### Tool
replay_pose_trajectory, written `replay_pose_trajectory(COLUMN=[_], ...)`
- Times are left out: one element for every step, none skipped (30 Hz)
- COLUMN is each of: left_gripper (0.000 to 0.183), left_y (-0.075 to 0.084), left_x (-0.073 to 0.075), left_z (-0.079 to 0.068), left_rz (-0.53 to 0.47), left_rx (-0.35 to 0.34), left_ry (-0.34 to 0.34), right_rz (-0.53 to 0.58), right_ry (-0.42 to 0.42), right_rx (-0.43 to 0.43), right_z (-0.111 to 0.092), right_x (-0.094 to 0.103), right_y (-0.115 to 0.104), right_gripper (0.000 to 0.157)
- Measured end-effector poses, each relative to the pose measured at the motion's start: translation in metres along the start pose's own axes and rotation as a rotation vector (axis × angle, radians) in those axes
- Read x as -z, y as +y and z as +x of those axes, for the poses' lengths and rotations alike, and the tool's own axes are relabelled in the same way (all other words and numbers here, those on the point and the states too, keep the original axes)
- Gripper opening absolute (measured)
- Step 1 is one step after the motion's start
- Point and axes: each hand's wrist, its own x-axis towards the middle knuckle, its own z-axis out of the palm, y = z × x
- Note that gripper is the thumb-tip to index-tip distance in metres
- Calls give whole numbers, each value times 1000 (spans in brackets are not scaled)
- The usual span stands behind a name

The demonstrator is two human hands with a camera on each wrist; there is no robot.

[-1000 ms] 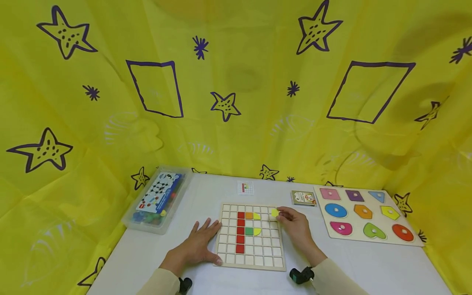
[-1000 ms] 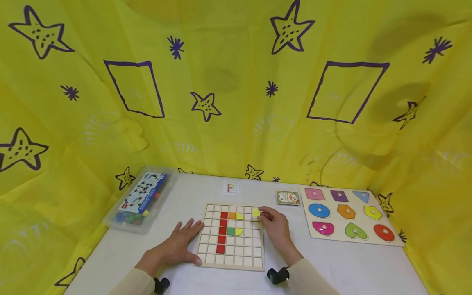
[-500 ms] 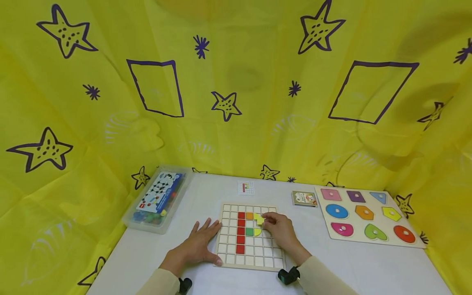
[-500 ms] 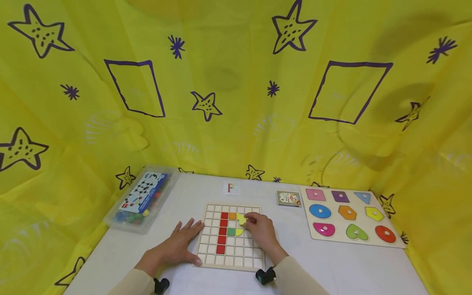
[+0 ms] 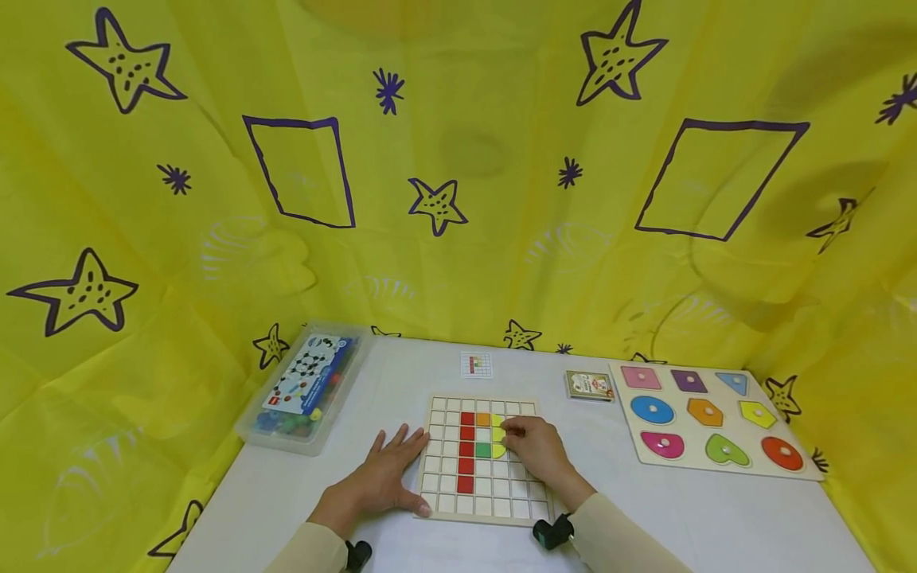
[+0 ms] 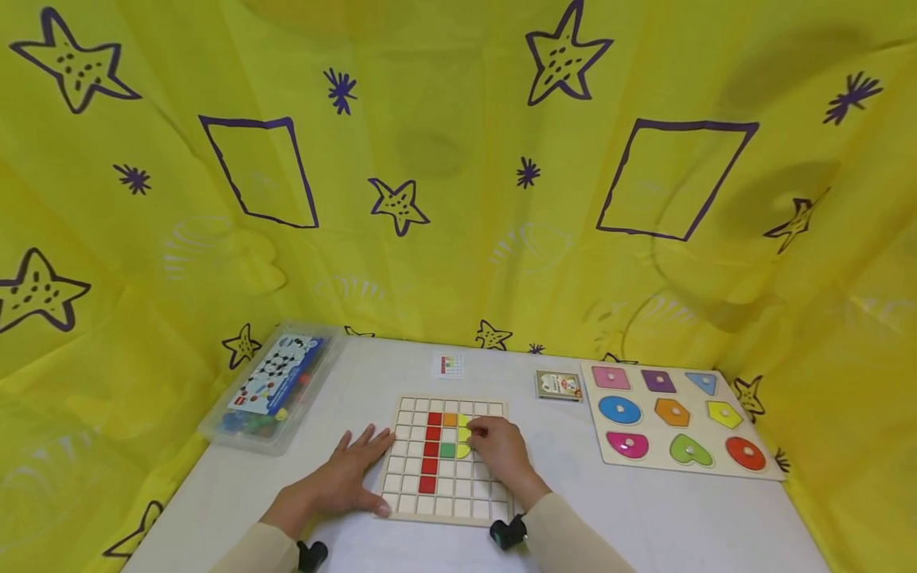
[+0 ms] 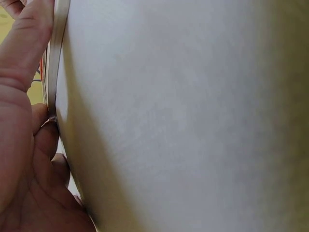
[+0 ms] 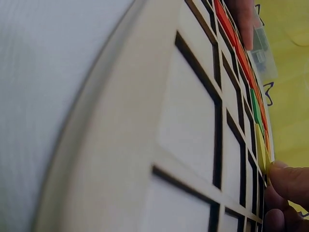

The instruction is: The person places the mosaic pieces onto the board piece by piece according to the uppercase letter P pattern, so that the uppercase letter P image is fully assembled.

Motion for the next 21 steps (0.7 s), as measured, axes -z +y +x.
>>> replay_pose_trajectory(left_gripper=[123, 123, 123, 123, 123, 123, 123, 123, 123, 123, 123, 123, 123, 123, 123, 123, 123, 123, 123, 123, 123], left_y=[0, 0, -1, -1, -1, -1, -1, -1, -1, -1, -1, -1, -1, -1, 0, 0, 0, 0, -1, -1, -2], left_x=[0, 0, -1, -1, -1, -2, -2, -2, -2, -2, -2, -1, -1, 0, 1, 2, 3, 4, 5, 5, 5], left_z=[0, 1, 1, 2, 2, 2, 3, 3, 3, 3, 3, 3, 3, 2, 2, 2, 1, 1, 0, 0, 0], left_rz=[2, 1, 2, 4, 6, 7, 8, 8, 9, 10, 8, 7, 6, 8, 7, 7, 10, 15, 21, 25, 26], left_rx=[0, 0, -1, -2, -4, -6, -8, -10, -11, -12, -11, -11, -10, -10, -11, -12, -15, -16, -17, -19, -18], left_ry=[0, -1, -2, -1, -2, -2, -2, -2, -3, -4, -5, -6, -6, -5, -5, -3, -1, 1, 3, 7, 10], right_rz=[-7, -13, -17, -15, -15, -14, -9, -3, 8, 21, 32, 55, 79, 101, 125, 148, 162, 172, 172, 168, 163], right_ry=[-2, -2, -3, -4, -5, -3, -3, 0, 5, 12, 23, 34, 46, 60, 75, 88, 100, 110, 120, 127, 134], right_rx=[1, -1, -3, -4, -4, -3, -8, -15, -24, -35, -40, -54, -68, -79, -90, -99, -108, -119, -122, -125, -119], right_z=[0, 0, 0, 0, -1, -1, -2, -2, -3, -3, -3, -3, -4, -4, -4, -5, -5, -6, -6, -7, -7], right_x=[0, 0, 0, 0, 0, 0, 0, 1, 1, 2, 2, 3, 3, 4, 5, 7, 8, 10, 11, 13, 15], right_y=[0, 0, 0, 0, 0, 0, 0, 0, 1, 1, 1, 1, 1, 1, 1, 2, 2, 3, 4, 6, 7], right_gripper=[18, 18, 18, 18, 18, 18, 18, 19, 19, 20, 20, 21, 22, 22, 23, 24, 25, 26, 28, 30, 31])
